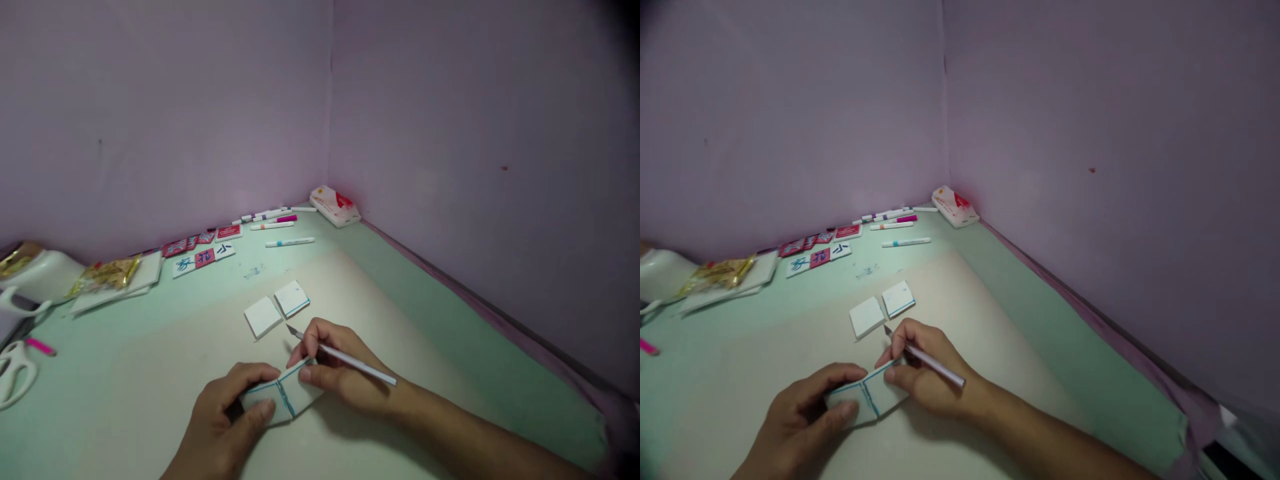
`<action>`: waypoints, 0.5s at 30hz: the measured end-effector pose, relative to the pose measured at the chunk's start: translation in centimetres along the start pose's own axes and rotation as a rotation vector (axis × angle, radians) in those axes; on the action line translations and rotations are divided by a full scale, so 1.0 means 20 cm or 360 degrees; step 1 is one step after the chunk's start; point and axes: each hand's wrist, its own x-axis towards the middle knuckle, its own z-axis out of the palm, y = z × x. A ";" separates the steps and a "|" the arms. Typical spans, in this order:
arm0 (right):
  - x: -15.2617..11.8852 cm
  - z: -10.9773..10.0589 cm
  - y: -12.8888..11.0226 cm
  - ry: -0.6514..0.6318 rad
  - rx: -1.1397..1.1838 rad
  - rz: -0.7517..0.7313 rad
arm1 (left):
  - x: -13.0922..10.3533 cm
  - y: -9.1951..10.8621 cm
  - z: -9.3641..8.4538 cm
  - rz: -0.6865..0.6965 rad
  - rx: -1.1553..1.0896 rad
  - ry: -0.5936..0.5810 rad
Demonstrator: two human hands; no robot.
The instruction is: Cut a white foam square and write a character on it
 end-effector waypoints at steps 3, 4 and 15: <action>0.00 0.00 -0.01 0.0008 -0.0110 -0.0095 | 0.00 0.02 0.01 0.0127 0.0221 0.0025; 0.00 0.00 -0.01 0.0010 -0.0154 -0.0136 | 0.00 0.03 0.01 0.0182 0.0272 0.0035; -0.15 0.04 -0.04 0.0360 -0.0810 -0.0933 | 0.00 0.07 0.04 0.0431 0.0380 0.0151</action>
